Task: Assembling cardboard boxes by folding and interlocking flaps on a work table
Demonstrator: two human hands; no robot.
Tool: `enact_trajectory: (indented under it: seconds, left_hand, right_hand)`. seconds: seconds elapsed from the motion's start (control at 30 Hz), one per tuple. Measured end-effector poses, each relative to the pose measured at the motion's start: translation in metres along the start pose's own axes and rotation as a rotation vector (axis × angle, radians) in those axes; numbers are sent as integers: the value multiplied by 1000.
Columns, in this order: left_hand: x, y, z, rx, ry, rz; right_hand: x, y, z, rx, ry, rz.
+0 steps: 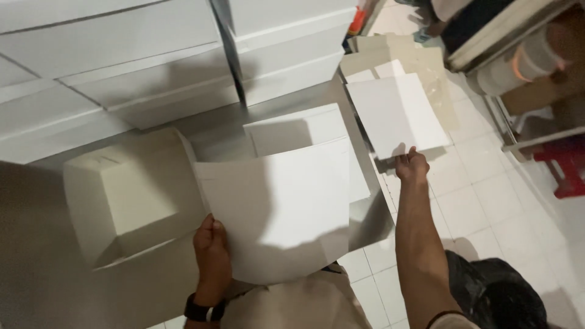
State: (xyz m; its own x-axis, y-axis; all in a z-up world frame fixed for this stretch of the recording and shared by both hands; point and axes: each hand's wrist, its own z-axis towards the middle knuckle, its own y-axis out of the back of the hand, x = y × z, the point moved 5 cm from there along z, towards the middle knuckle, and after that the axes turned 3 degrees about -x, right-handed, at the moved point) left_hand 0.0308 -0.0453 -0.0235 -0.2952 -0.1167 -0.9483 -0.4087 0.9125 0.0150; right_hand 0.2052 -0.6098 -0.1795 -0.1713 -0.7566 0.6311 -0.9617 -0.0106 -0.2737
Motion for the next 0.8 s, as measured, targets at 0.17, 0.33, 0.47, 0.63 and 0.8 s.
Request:
enact_trajectory:
  seconds: [0.17, 0.33, 0.47, 0.63, 0.8]
  left_hand:
    - [4, -7, 1, -10, -26, 0]
    - [24, -14, 15, -50, 109, 44]
    - [38, -25, 21, 4, 185, -30]
    - [13, -36, 29, 156, 36, -52]
    - [14, -47, 32, 237, -56, -99]
  right_hand:
    - [3, 1, -5, 132, 377, -526]
    - [-16, 3, -172, 747, 256, -729]
    - [-51, 48, -213, 1060, 282, -916]
    - [-34, 61, -266, 827, 592, -779]
    - [-15, 87, -241, 698, 739, -643]
